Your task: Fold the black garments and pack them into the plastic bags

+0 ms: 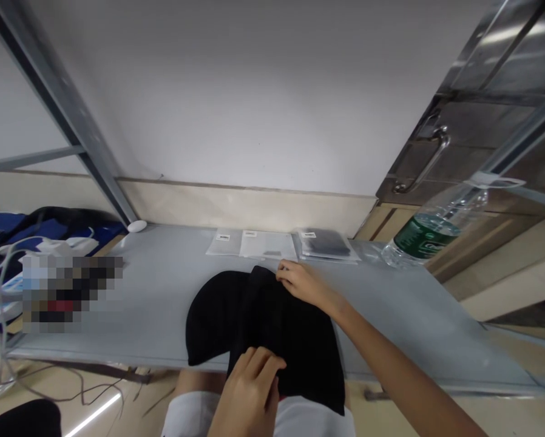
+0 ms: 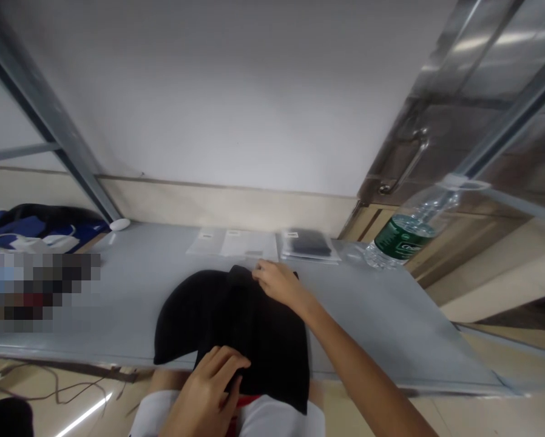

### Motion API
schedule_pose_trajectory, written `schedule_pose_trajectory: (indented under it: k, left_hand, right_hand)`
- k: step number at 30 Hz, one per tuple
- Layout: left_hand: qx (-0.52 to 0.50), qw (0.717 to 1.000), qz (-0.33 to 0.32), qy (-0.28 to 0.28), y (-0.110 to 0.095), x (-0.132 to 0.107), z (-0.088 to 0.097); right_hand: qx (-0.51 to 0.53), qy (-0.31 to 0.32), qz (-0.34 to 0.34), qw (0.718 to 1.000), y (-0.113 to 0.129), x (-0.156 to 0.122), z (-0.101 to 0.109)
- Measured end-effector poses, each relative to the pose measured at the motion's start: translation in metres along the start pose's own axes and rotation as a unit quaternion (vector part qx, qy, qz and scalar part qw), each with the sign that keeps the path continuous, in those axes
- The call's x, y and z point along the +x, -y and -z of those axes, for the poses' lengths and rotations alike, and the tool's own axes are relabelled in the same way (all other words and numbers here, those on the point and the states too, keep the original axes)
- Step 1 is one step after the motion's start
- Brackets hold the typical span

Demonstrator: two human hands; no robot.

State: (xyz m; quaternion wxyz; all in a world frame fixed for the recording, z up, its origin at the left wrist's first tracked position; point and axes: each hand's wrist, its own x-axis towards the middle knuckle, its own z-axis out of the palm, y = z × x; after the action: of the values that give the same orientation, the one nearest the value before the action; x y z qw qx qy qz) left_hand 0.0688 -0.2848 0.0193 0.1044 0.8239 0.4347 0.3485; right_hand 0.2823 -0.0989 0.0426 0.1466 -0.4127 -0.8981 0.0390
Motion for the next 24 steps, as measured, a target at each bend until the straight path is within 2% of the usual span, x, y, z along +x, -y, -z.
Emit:
schedule_pose_trajectory:
  k: [3,5,7,9,11,15,17,19,24]
  left_hand:
    - [-0.011,1.000,-0.011,-0.026,0.000,0.003,0.014]
    - [0.005,0.998,-0.002,-0.055,0.004,0.010,0.025]
    - [0.048,0.996,0.019,-0.075,0.013,0.018,0.031]
    - [0.098,0.992,0.030,-0.073,0.026,0.025,0.029]
    - [0.136,0.989,0.021,-0.051,0.041,0.029,0.021]
    - [0.182,0.983,-0.030,0.025,0.062,0.024,-0.001]
    - [0.203,0.977,-0.046,0.043,0.065,0.018,-0.008]
    - [0.227,0.972,-0.052,0.038,0.063,0.012,-0.013]
    - [0.268,0.960,-0.066,0.033,0.054,0.008,-0.011]
  right_hand:
    - [-0.007,-0.059,-0.015,0.998,0.010,-0.003,0.001]
    - [0.022,-0.127,-0.036,0.991,0.023,-0.005,0.002]
    - [0.070,-0.167,-0.039,0.983,0.038,-0.007,0.002]
    - [0.106,-0.152,-0.011,0.983,0.052,-0.007,-0.002]
    - [0.115,-0.103,0.023,0.988,0.060,-0.006,-0.009]
    - [0.091,-0.006,0.033,0.995,0.055,-0.005,-0.028]
    - [0.075,0.015,0.030,0.997,0.048,-0.006,-0.037]
    - [0.057,0.019,0.034,0.998,0.043,-0.008,-0.043]
    - [0.018,0.007,0.044,0.999,0.043,-0.012,-0.051]
